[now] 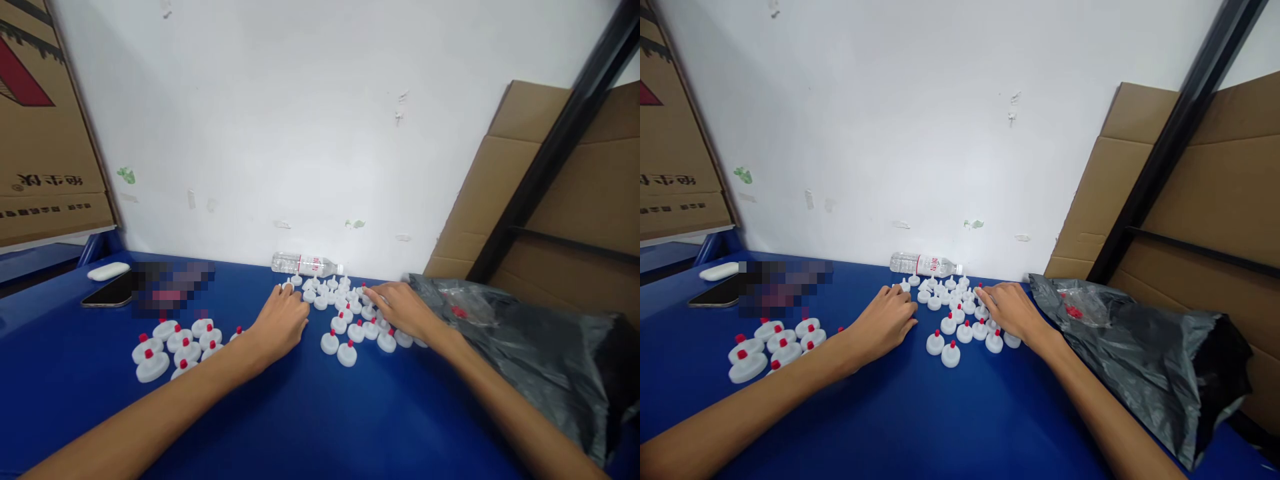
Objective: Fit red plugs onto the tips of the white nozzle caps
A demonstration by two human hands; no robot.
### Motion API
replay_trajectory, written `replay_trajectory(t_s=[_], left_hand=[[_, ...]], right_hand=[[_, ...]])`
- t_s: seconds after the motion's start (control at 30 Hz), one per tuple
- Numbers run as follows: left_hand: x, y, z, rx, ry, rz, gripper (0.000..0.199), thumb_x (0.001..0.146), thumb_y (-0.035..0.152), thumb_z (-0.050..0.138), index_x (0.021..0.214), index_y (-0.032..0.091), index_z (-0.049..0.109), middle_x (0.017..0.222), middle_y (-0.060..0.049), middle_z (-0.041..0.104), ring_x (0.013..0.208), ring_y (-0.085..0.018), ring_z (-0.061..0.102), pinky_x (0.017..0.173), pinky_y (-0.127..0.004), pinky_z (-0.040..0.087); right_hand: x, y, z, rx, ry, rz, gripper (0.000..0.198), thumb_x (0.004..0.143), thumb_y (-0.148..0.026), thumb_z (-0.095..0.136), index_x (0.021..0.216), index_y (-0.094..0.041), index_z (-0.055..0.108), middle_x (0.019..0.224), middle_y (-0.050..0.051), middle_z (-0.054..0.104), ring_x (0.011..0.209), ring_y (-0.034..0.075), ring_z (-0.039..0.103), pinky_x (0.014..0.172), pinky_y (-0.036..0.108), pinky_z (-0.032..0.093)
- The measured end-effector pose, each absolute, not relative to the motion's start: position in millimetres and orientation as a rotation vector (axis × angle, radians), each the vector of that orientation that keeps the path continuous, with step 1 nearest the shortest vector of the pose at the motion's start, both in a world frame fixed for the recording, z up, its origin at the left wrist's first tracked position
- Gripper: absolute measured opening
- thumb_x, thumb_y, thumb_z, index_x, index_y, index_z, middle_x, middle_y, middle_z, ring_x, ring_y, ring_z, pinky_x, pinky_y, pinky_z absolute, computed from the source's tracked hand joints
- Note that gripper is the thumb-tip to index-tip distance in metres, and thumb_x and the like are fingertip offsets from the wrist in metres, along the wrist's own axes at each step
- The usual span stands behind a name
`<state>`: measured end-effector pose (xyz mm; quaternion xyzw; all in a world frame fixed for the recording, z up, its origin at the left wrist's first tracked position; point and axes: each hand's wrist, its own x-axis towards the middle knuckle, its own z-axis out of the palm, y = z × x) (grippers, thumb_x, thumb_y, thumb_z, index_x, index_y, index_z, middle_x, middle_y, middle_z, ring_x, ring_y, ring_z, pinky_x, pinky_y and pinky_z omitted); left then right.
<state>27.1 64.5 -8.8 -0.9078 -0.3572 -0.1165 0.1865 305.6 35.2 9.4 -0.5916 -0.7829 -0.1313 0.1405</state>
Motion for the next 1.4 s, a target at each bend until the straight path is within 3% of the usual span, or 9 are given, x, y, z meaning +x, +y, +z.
replay_trajectory(t_s=[0.27,0.4,0.5,0.73,0.9,1.03,1.17,1.4], left_hand=[[28,64,-5,-2.589,-1.009,-0.362,0.018,0.091,0.016,0.052,0.081,0.015,0.066,0.088,-0.013,0.068,0.093,-0.030,0.056,0.077,-0.041,0.041],[29,61,2,-2.594,-1.011,-0.475,0.017,0.092,0.015,0.047,0.088,0.014,0.064,0.088,-0.013,0.067,0.090,-0.027,0.057,0.077,-0.039,0.041],[31,60,4,-2.620,-1.022,-0.530,0.014,0.092,0.014,0.048,0.088,0.015,0.062,0.086,-0.010,0.066,0.083,-0.024,0.057,0.077,-0.037,0.040],[33,60,2,-2.621,-0.955,-0.596,0.019,0.098,0.018,0.046,0.093,0.017,0.064,0.095,-0.008,0.066,0.092,-0.023,0.054,0.078,-0.036,0.037],[33,60,4,-2.620,-0.930,-0.703,0.017,0.100,0.021,0.047,0.101,0.018,0.064,0.093,-0.005,0.065,0.090,-0.022,0.053,0.078,-0.036,0.037],[34,59,4,-2.664,-0.838,-0.839,0.016,0.099,0.021,0.050,0.107,0.018,0.064,0.097,-0.006,0.067,0.096,-0.022,0.054,0.083,-0.036,0.037],[34,59,2,-2.695,-0.697,-0.886,0.018,0.099,0.022,0.051,0.112,0.018,0.063,0.099,-0.006,0.069,0.098,-0.022,0.054,0.087,-0.038,0.036],[39,51,2,-2.730,-0.454,-0.956,0.018,0.100,0.021,0.049,0.104,0.020,0.066,0.093,-0.004,0.070,0.093,-0.020,0.054,0.088,-0.038,0.034]], right_hand=[[310,32,18,-1.663,-2.214,-0.386,0.042,0.101,-0.043,0.039,0.100,-0.020,0.074,0.088,0.008,0.075,0.085,0.025,0.068,0.078,0.033,0.046],[310,33,18,-1.643,-2.254,-0.337,0.032,0.094,-0.046,0.054,0.090,-0.023,0.076,0.083,0.007,0.075,0.085,0.026,0.067,0.076,0.036,0.048],[311,36,15,-1.634,-2.325,-0.312,0.023,0.092,-0.039,0.060,0.086,-0.023,0.075,0.077,0.006,0.074,0.081,0.026,0.067,0.074,0.035,0.048],[308,29,23,-1.595,-2.098,-0.303,0.020,0.101,-0.035,0.042,0.099,-0.022,0.056,0.089,0.005,0.071,0.072,0.021,0.066,0.066,0.032,0.047],[293,23,21,-1.381,-2.165,-0.206,0.011,0.099,-0.033,0.048,0.101,-0.023,0.052,0.107,0.008,0.069,0.091,0.022,0.067,0.076,0.033,0.051],[276,18,16,-1.215,-2.298,-0.272,0.013,0.096,-0.033,0.056,0.106,-0.024,0.058,0.103,0.007,0.068,0.096,0.023,0.064,0.082,0.035,0.051],[264,11,14,-1.123,-2.331,-0.281,0.020,0.095,-0.038,0.058,0.108,-0.023,0.057,0.098,0.006,0.068,0.088,0.020,0.064,0.075,0.031,0.050],[260,9,10,-1.034,-2.327,-0.253,0.025,0.092,-0.043,0.061,0.103,-0.022,0.054,0.093,0.005,0.066,0.079,0.018,0.063,0.069,0.028,0.048]])
